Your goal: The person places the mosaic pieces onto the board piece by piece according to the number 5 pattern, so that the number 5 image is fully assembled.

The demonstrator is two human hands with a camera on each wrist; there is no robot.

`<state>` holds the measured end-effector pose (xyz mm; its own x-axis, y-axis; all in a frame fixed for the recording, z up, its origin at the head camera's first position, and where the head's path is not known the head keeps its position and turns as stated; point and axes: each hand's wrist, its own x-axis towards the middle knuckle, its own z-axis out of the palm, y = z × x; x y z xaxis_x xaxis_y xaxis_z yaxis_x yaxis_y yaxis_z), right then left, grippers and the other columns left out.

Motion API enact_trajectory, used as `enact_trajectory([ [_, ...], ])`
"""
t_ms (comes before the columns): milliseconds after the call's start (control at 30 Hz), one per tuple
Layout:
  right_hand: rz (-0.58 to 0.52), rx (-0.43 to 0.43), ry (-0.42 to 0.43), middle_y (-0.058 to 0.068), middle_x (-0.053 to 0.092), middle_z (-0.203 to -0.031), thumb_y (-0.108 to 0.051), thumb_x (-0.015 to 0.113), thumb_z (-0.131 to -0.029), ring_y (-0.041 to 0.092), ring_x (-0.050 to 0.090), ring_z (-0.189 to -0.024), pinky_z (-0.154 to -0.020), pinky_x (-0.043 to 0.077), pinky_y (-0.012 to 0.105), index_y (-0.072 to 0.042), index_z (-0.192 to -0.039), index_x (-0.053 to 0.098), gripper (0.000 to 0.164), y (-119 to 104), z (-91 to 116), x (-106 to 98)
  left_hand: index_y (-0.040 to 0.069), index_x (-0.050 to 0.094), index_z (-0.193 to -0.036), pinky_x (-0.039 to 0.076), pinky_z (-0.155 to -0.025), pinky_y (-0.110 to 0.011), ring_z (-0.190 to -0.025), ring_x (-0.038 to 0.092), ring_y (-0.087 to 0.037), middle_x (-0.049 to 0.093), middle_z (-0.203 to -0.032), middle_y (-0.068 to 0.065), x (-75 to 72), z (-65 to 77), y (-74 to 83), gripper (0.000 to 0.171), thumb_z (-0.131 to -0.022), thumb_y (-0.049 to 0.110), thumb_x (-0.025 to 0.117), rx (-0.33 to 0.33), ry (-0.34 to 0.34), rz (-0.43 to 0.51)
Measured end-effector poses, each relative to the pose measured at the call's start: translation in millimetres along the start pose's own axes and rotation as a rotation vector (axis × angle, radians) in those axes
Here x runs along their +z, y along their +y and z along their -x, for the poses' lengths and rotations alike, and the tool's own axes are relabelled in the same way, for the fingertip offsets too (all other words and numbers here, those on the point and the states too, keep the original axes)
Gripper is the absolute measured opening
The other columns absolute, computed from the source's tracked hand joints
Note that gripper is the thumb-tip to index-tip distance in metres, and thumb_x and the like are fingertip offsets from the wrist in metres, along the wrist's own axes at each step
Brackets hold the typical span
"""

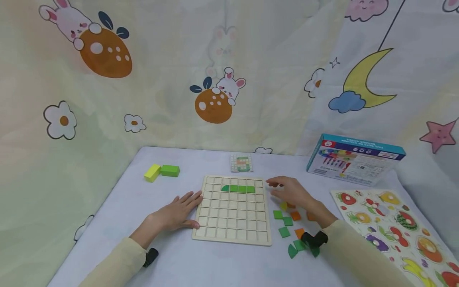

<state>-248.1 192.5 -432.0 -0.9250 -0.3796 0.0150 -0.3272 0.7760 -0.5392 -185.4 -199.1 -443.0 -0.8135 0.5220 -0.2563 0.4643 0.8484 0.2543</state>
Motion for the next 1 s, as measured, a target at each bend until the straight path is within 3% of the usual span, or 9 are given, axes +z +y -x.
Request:
enact_trajectory([
  [100,0.013,0.053,-0.027,0.007,0.068,-0.118,-0.014,0.068,-0.090,0.026,0.060,-0.108,-0.098,0.050,0.049,-0.009,-0.129,0.062,0.040,24,18,-10,0.010,0.019,-0.156,0.021,-0.116,-0.062,-0.151,0.011,-0.034,0.013,-0.164,-0.006,-0.1,1.9,-2.2,0.094,-0.085,0.062,0.055,-0.013,-0.001,-0.007],
  [233,0.021,0.037,-0.038,0.008,0.068,-0.118,-0.015,0.070,-0.088,0.027,0.061,-0.110,-0.097,0.051,0.048,-0.008,-0.128,0.062,0.041,43,34,-17,0.011,0.018,-0.156,0.021,-0.116,-0.062,-0.151,0.010,-0.035,0.011,-0.165,-0.006,-1.0,2.6,-4.4,0.093,-0.086,0.062,0.054,-0.009,0.006,-0.006],
  [600,0.033,-0.011,-0.031,0.006,0.068,-0.114,-0.010,0.072,-0.086,0.022,0.061,-0.102,-0.095,0.053,0.048,-0.009,-0.127,0.063,0.042,49,48,-13,0.010,0.019,-0.156,0.021,-0.116,-0.063,-0.151,0.010,-0.035,0.010,-0.165,-0.006,0.2,0.2,-4.5,0.092,-0.087,0.061,0.054,0.010,0.005,-0.004],
  [833,0.035,0.038,0.012,0.004,0.068,-0.115,-0.014,0.072,-0.087,0.025,0.061,-0.108,-0.097,0.051,0.049,-0.012,-0.130,0.062,0.044,26,37,-13,0.010,0.019,-0.155,0.021,-0.116,-0.063,-0.151,0.010,-0.035,0.010,-0.165,-0.006,-0.5,-3.2,-3.2,0.092,-0.087,0.061,0.054,0.017,0.004,-0.005],
  [1000,0.006,-0.059,0.003,0.005,0.068,-0.113,-0.010,0.073,-0.085,0.023,0.062,-0.104,-0.096,0.052,0.046,-0.010,-0.129,0.062,0.046,-12,14,1,0.010,0.020,-0.155,0.021,-0.115,-0.063,-0.151,0.010,-0.035,0.011,-0.164,-0.007,0.7,-4.9,-2.8,0.093,-0.086,0.062,0.055,0.009,-0.005,-0.001],
])
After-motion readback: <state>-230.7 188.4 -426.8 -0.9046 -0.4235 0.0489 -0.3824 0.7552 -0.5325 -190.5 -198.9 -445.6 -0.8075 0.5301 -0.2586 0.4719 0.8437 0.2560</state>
